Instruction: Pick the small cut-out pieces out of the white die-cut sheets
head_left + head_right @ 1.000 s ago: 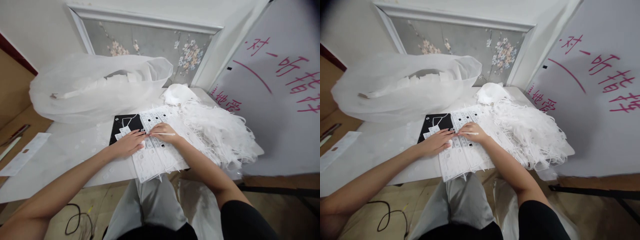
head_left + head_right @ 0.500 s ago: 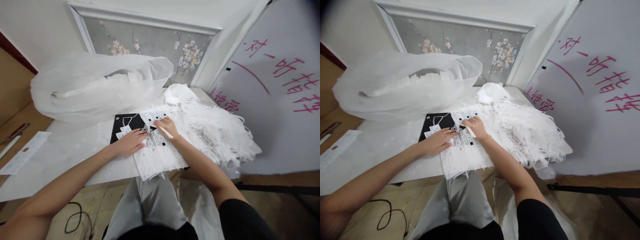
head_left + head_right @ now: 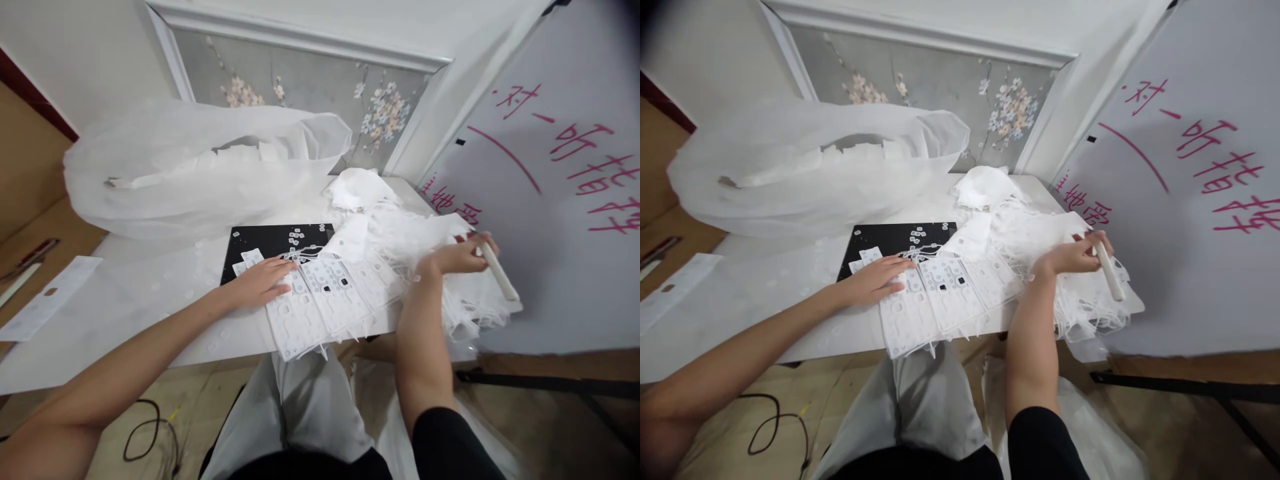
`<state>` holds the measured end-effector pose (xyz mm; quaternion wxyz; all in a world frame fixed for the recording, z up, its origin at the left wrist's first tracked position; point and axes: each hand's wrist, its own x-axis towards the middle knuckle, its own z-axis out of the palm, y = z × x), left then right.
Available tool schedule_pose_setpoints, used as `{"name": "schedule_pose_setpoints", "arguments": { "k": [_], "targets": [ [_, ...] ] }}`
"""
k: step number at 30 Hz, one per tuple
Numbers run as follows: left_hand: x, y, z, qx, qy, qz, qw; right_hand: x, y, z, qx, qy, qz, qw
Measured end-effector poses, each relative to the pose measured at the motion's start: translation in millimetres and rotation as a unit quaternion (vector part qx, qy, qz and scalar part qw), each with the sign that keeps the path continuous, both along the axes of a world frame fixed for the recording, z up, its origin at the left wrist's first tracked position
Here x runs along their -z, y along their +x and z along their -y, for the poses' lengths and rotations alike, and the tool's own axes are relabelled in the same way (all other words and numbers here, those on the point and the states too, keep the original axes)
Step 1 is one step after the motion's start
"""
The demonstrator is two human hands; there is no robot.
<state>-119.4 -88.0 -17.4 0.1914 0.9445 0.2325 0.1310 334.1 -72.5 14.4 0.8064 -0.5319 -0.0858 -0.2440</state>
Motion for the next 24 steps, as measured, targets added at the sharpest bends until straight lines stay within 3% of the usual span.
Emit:
{"name": "schedule_pose_setpoints", "arguments": {
  "k": [3,6,8,12,15,17,20,24],
  "targets": [
    [-0.2,-1,1,-0.008,0.004,0.007,1.000,-7.5,-8,5,-0.047,0.001,-0.020,0.999],
    [-5.0,-2,4,0.002,0.016,0.039,0.999,-11.6,-49,4,-0.240,-0.082,0.036,0.967],
    [-9.8,-3,7,0.000,0.020,0.083,0.996,-10.9,-85,3,-0.395,-0.133,0.085,0.905],
    [-15.7,-4,14,-0.028,0.013,0.144,0.989,-1.1,-153,12,-0.674,-0.188,0.120,0.705],
    [-13.0,-4,17,-0.041,0.004,0.142,0.989,8.7,-190,24,-0.797,-0.200,0.098,0.561],
    [-9.6,-3,18,-0.046,-0.001,0.142,0.989,13.7,-206,31,-0.846,-0.205,0.080,0.485],
    [-6.6,-1,19,-0.046,-0.016,0.155,0.987,18.5,-216,34,-0.882,-0.207,0.043,0.421],
    [-7.2,6,18,-0.034,-0.039,0.173,0.984,23.6,-217,32,-0.885,-0.194,-0.015,0.423]
  ]
}}
